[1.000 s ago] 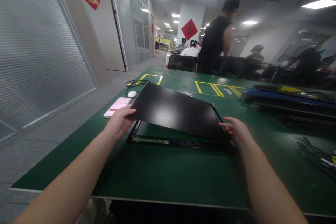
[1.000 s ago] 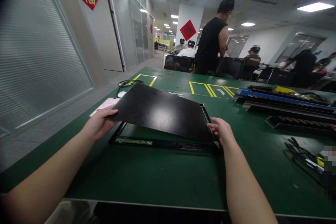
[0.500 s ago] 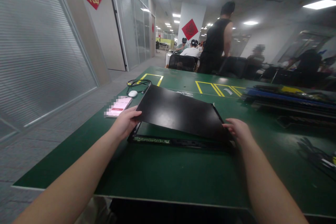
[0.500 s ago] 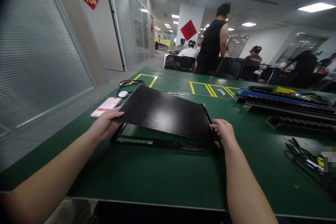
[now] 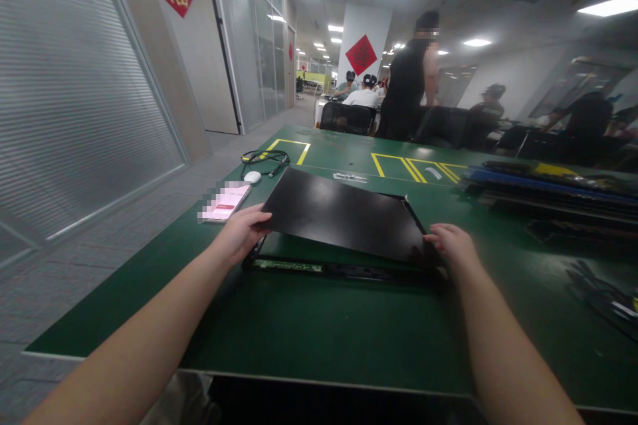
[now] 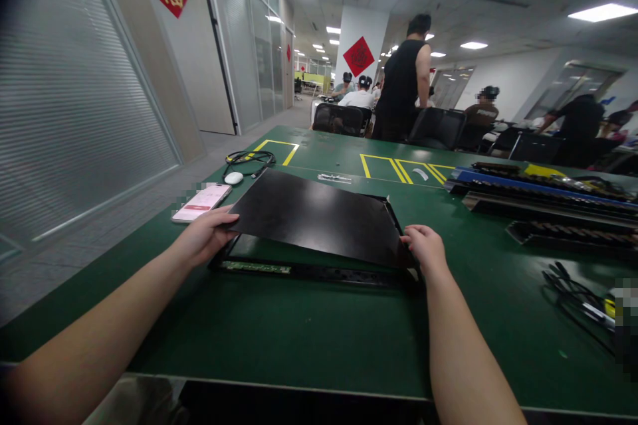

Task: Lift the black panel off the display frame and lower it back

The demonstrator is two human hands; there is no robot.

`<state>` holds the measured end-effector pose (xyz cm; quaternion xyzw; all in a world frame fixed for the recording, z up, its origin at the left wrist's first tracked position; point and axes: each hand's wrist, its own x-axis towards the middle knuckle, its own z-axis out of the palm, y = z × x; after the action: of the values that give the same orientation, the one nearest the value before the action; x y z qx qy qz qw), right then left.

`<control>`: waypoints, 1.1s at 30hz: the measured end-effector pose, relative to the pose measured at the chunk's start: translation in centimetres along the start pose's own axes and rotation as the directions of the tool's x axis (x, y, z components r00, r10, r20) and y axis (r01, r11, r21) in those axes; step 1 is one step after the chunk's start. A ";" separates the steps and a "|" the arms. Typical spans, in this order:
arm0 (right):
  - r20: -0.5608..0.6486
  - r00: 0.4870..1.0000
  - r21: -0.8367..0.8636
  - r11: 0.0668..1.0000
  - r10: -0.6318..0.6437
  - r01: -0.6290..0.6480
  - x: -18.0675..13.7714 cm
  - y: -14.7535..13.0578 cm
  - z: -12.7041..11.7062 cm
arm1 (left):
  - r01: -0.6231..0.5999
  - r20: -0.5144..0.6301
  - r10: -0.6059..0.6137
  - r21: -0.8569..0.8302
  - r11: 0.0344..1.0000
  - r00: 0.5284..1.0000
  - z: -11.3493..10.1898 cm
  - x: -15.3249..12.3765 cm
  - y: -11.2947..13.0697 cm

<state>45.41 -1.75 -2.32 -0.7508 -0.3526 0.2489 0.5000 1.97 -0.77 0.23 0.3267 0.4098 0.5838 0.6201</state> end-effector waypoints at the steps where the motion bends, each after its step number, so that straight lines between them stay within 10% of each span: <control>1: 0.001 1.000 -0.009 1.000 -0.010 0.010 0.2 0.2 0.0 | 0.003 0.004 -0.003 0.012 1.000 1.000 0.1 0.0 0.0; 33: 0.066 0.979 -0.488 0.850 -0.191 0.199 1.0 1.1 -0.3 | 0.150 -0.092 -0.145 0.053 0.987 0.985 0.1 0.3 -0.2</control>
<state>46.50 -1.42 -3.23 -0.8117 -0.4823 0.1044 0.3123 2.14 -0.50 0.10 0.2879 0.4770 0.5376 0.6329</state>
